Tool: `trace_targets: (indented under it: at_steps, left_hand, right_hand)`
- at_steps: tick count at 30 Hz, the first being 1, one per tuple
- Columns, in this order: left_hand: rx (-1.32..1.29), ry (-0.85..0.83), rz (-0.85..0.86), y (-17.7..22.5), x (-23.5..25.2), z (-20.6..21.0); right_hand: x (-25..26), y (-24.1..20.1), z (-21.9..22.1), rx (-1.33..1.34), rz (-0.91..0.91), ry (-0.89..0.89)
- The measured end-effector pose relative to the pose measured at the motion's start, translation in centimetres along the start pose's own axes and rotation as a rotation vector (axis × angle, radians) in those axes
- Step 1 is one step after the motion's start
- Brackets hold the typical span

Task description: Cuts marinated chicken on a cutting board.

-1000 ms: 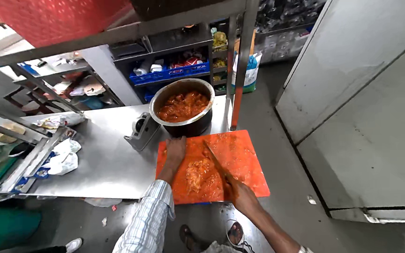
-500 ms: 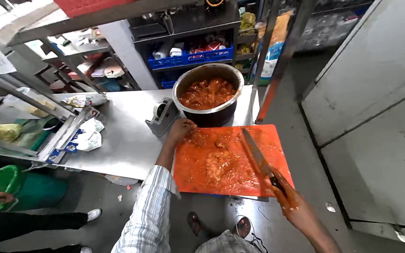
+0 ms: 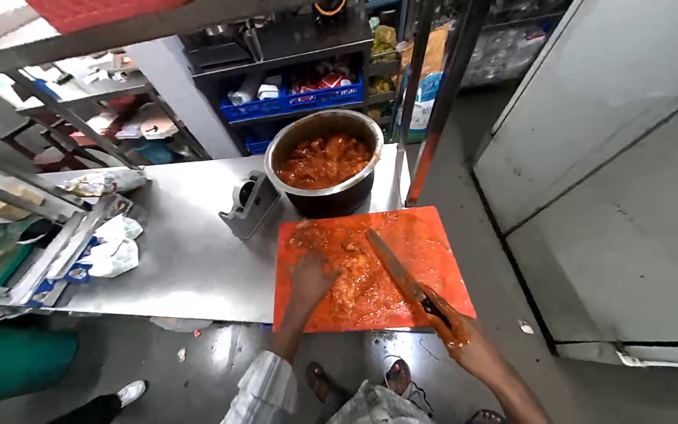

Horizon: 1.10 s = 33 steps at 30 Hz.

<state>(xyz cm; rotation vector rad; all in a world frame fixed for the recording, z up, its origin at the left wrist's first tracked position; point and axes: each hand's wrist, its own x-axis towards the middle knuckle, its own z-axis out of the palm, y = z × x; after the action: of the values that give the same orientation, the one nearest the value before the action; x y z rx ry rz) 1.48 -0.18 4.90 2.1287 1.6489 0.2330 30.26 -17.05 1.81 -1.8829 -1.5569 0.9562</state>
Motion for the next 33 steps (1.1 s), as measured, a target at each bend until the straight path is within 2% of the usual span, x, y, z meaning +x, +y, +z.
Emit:
trace_targets:
  at_steps: [2, 5, 9, 11, 13, 16, 19, 23, 27, 30, 33]
  left_hand:
    - [0.006, -0.072, -0.056, 1.4, -0.2, 1.1]
    - [-0.024, -0.156, -0.148, 2.7, 0.5, 0.5]
    - [-0.019, -0.289, -0.091, 3.5, 1.8, 0.8]
    - [-0.008, -0.303, -0.046, 4.4, 1.9, 1.6]
    - [-0.126, -0.276, -0.048, 4.3, 1.6, 2.5]
    - [-0.411, -0.258, -0.087, 1.9, 1.5, 2.3]
    - [-0.587, -0.226, -0.089, -1.8, 0.8, -0.3]
    - [-0.554, -0.137, -0.049, -6.7, -0.2, -4.7]
    - [-0.487, -0.136, -0.021, -9.9, -0.2, -7.9]
    - [-0.448, -0.172, 0.020, -10.6, 0.2, -8.9]
    - [-0.511, -0.252, 0.098, -9.0, 0.4, -8.7]
  right_hand:
    - [-0.1, 0.4, 0.2, 0.022, 0.001, 0.000]
    - [-0.5, -0.1, 0.0, 0.023, 0.042, 0.026]
    - [-1.4, -1.0, 0.9, 0.031, 0.070, 0.119]
    - [-1.8, -1.4, 1.9, 0.034, 0.104, 0.163]
    - [-2.2, -1.8, 3.0, 0.042, 0.161, 0.184]
    - [-2.5, -3.3, 4.9, 0.009, 0.205, 0.241]
    - [-2.1, -5.4, 8.5, -0.064, 0.222, 0.277]
    - [0.5, -12.1, 13.5, -0.141, 0.351, 0.163]
    - [3.7, -17.1, 16.5, -0.244, 0.350, 0.089]
    - [3.7, -17.8, 16.5, -0.245, 0.310, 0.108]
    - [1.8, -15.0, 15.3, -0.138, 0.271, 0.201]
